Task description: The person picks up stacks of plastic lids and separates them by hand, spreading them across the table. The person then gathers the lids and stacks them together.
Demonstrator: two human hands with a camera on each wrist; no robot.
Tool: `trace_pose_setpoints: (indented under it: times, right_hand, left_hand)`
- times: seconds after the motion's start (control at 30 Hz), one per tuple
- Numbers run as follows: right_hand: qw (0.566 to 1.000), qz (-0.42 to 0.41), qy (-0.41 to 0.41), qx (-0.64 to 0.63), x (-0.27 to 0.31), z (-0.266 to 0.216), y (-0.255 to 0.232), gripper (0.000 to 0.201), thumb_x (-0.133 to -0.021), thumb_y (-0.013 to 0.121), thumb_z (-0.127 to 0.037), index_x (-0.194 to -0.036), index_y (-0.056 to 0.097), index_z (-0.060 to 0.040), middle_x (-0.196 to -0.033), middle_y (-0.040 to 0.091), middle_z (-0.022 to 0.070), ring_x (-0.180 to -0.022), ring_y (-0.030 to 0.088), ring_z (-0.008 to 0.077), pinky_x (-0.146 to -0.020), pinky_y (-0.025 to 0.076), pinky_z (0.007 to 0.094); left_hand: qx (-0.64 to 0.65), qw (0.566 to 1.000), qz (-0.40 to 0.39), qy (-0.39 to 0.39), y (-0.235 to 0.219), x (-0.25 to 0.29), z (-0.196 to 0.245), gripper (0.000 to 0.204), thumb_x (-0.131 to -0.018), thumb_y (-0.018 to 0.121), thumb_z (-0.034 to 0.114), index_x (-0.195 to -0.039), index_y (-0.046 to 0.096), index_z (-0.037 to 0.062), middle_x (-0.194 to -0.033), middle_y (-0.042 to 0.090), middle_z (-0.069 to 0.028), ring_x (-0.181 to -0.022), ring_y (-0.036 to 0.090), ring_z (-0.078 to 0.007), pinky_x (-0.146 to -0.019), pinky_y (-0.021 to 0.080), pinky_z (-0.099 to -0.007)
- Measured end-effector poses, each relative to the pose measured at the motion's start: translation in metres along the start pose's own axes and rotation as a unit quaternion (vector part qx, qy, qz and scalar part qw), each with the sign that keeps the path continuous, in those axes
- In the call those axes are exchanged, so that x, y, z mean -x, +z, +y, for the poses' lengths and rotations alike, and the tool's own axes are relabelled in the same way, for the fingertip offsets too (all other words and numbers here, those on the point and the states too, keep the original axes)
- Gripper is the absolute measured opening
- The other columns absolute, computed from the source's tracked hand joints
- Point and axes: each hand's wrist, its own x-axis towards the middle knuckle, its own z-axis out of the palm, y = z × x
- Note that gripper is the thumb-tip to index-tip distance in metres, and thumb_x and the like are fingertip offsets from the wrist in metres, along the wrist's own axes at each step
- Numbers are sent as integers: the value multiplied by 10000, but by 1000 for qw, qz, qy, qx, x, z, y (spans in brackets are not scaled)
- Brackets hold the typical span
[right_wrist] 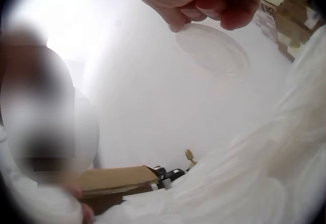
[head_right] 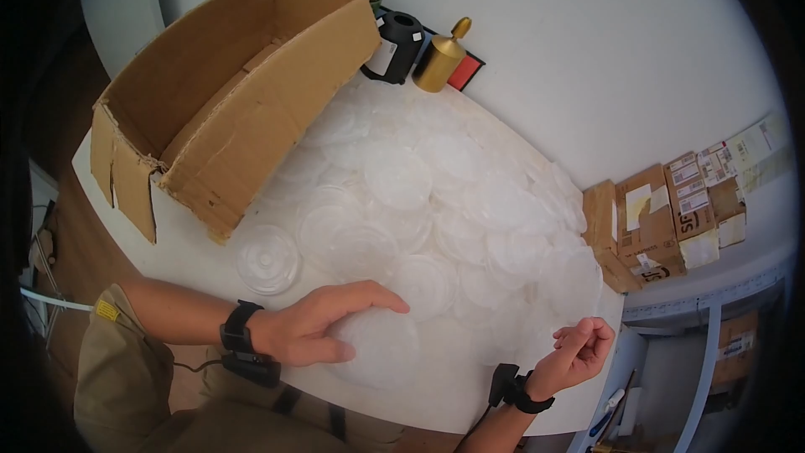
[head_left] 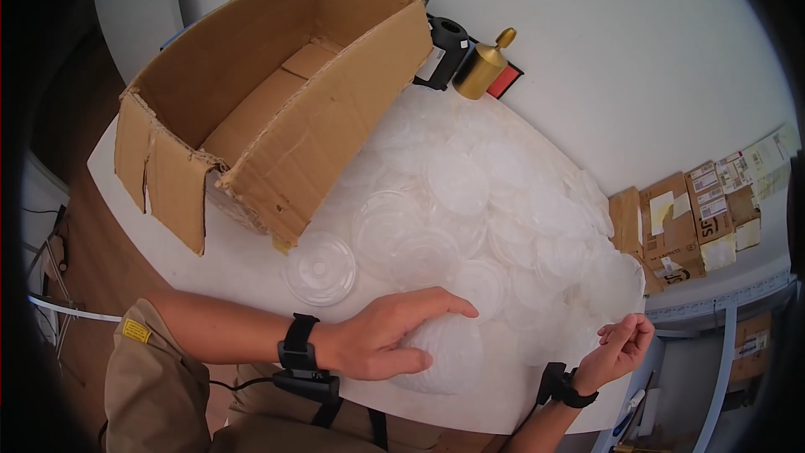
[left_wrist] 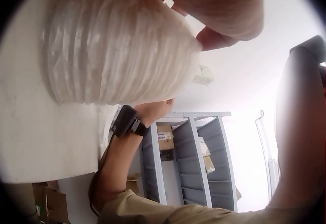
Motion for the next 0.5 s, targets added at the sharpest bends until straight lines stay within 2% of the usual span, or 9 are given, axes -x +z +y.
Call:
trace_pose_setpoints:
  times: [0.03, 0.07, 0.1, 0.17, 0.27, 0.3, 0.37, 0.43, 0.5]
  right_hand:
    - [987, 35, -68, 141, -8, 6, -7, 184, -1022, 627, -187, -931, 577, -34, -704, 531, -19, -552, 447, 48, -508, 364, 219]
    - [949, 68, -133, 279, -15, 12, -13, 165, -1025, 619, -171, -951, 588, -27, -704, 525, -20, -567, 438, 51, -520, 353, 220]
    - [949, 68, -133, 279, -21, 18, -20, 165, -1025, 619, -171, -951, 588, -27, -704, 525, -20, -567, 438, 51, -520, 353, 220]
    - [904, 34, -111, 410, -26, 26, -32, 154, -1016, 629, -161, -1000, 609, -10, -698, 517, -21, -604, 427, 53, -548, 346, 216]
    - [908, -30, -38, 417, -27, 30, -28, 168, -1001, 647, -161, -1044, 615, -1, -689, 506, -25, -615, 426, 54, -570, 350, 215]
    - [907, -29, -39, 418, -24, 27, -22, 168, -1001, 647, -161, -1044, 615, -1, -689, 506, -25, -615, 426, 54, -570, 350, 215]
    - [958, -66, -3, 279, -8, 17, 0, 165, -989, 650, -149, -1063, 617, -5, -683, 508, -29, -622, 441, 55, -583, 351, 219]
    - [970, -177, 2, 165, 16, 2, 13, 287, -924, 713, -204, -1084, 623, 17, -691, 535, -17, -632, 473, 67, -618, 378, 228]
    - [944, -312, -75, 71, 37, -7, 25, 457, -813, 823, -375, -1008, 678, 12, -617, 537, 6, -522, 498, 112, -535, 391, 255]
  left_hand:
    - [0, 1000, -1, 1, 1, -1, -2, 616, -760, 606, 139, -1350, 490, 3, -1213, 582, -159, -1100, 586, -305, -962, 451, -352]
    - [-9, 1000, 6, 28, 2, -2, -5, 596, -759, 605, 137, -1332, 502, 7, -1210, 579, -156, -1086, 583, -303, -943, 453, -351]
    - [-18, 998, 12, 54, 2, -1, -6, 577, -758, 605, 134, -1314, 515, 10, -1207, 576, -154, -1073, 581, -301, -923, 455, -349]
    - [-15, 999, 8, 46, 1, -1, -4, 565, -762, 607, 132, -1306, 516, 12, -1209, 574, -154, -1070, 579, -302, -916, 455, -350]
    - [-11, 999, 1, 34, 0, -1, -3, 546, -772, 613, 133, -1297, 518, 17, -1212, 571, -155, -1067, 576, -304, -910, 455, -350]
    - [-11, 1000, -1, 28, -1, -1, -3, 539, -779, 617, 135, -1295, 518, 19, -1213, 571, -155, -1066, 576, -306, -912, 455, -351]
    - [-11, 999, 3, 36, 0, -1, -4, 529, -785, 621, 131, -1292, 519, 21, -1211, 571, -155, -1064, 577, -306, -911, 455, -350]
    - [-13, 999, 10, 40, -1, 0, -3, 519, -792, 625, 128, -1289, 520, 22, -1209, 571, -154, -1062, 578, -306, -911, 456, -350]
    - [-12, 1000, 7, 27, 0, 0, -1, 500, -803, 636, 111, -1282, 524, 24, -1206, 572, -154, -1060, 582, -302, -909, 458, -351]
